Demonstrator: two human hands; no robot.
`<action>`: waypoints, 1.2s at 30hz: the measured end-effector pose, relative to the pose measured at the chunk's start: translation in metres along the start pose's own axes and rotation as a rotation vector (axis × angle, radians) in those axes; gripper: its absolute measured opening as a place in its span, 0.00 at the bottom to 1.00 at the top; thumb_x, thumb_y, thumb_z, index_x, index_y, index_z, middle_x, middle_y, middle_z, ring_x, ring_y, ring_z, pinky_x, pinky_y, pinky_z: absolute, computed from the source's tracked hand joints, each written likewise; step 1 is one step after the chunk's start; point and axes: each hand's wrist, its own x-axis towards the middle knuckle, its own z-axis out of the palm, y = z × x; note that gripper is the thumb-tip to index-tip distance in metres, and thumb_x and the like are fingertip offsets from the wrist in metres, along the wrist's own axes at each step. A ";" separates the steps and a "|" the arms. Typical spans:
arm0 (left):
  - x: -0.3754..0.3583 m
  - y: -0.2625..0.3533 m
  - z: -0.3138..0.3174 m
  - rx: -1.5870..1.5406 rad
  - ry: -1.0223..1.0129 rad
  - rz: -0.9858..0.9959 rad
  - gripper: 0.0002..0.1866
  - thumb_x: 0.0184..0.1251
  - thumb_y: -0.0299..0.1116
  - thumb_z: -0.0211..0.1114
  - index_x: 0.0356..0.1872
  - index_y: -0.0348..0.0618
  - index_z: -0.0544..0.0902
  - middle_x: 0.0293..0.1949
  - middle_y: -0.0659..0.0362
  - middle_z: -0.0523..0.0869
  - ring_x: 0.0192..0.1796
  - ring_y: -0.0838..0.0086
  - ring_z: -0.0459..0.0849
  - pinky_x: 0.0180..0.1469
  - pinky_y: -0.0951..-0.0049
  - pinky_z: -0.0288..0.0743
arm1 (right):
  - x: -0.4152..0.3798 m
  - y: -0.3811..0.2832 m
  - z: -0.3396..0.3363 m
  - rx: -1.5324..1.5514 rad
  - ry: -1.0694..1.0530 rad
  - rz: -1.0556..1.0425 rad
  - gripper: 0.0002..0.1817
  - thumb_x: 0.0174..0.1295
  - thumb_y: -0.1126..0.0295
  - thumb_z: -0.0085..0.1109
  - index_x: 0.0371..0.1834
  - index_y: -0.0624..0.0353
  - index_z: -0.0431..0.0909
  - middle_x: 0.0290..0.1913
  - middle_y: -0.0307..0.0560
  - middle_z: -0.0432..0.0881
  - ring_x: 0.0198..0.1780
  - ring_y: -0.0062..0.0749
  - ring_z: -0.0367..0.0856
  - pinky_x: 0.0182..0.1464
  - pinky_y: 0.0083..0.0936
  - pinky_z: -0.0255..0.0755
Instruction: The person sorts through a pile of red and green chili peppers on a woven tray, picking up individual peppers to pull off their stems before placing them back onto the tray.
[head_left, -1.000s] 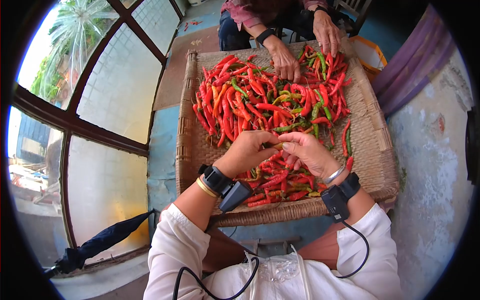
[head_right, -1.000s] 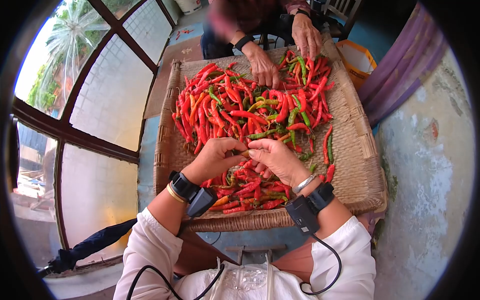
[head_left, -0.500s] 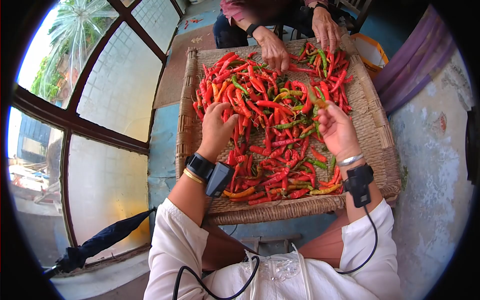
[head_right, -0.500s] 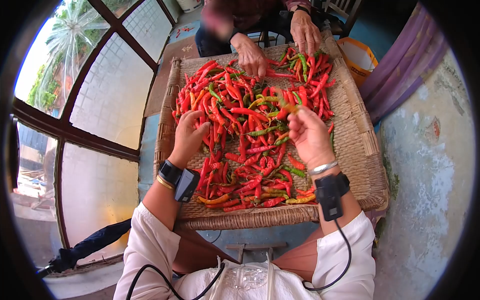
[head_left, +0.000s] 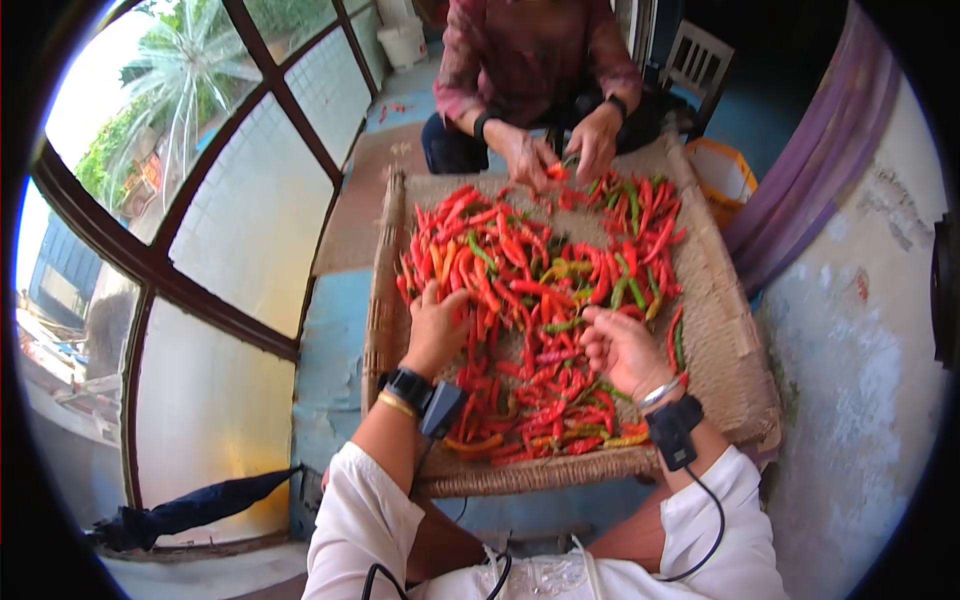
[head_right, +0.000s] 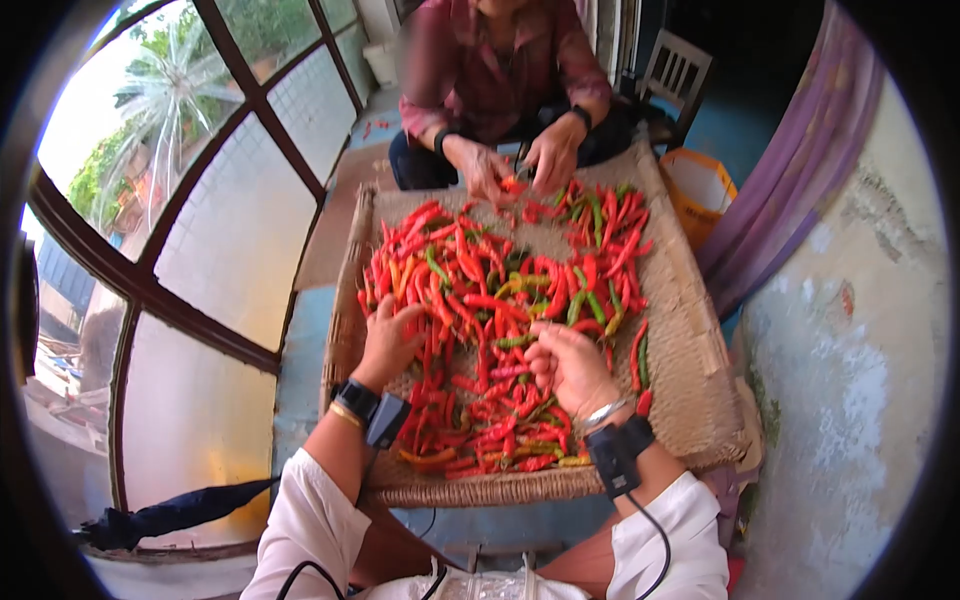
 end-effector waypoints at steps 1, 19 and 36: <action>-0.001 0.004 -0.003 -0.022 0.010 -0.042 0.25 0.48 0.37 0.65 0.52 0.58 0.74 0.59 0.39 0.62 0.56 0.42 0.64 0.56 0.55 0.63 | 0.000 0.000 0.000 -0.007 -0.011 0.010 0.12 0.61 0.68 0.49 0.46 0.60 0.69 0.26 0.42 0.78 0.22 0.19 0.75 0.19 0.16 0.70; -0.004 0.003 -0.003 0.071 -0.008 -0.006 0.24 0.45 0.31 0.63 0.49 0.54 0.76 0.47 0.51 0.74 0.45 0.55 0.72 0.48 0.59 0.66 | -0.004 0.007 0.006 -0.101 -0.080 0.075 0.10 0.62 0.68 0.48 0.44 0.60 0.70 0.25 0.40 0.78 0.21 0.17 0.74 0.19 0.14 0.67; -0.003 -0.002 0.004 0.129 0.042 -0.011 0.12 0.50 0.29 0.58 0.37 0.49 0.82 0.35 0.55 0.79 0.38 0.58 0.74 0.42 0.65 0.71 | -0.006 0.008 0.008 -0.133 -0.095 0.070 0.09 0.62 0.68 0.49 0.42 0.59 0.71 0.26 0.39 0.77 0.21 0.15 0.74 0.19 0.13 0.67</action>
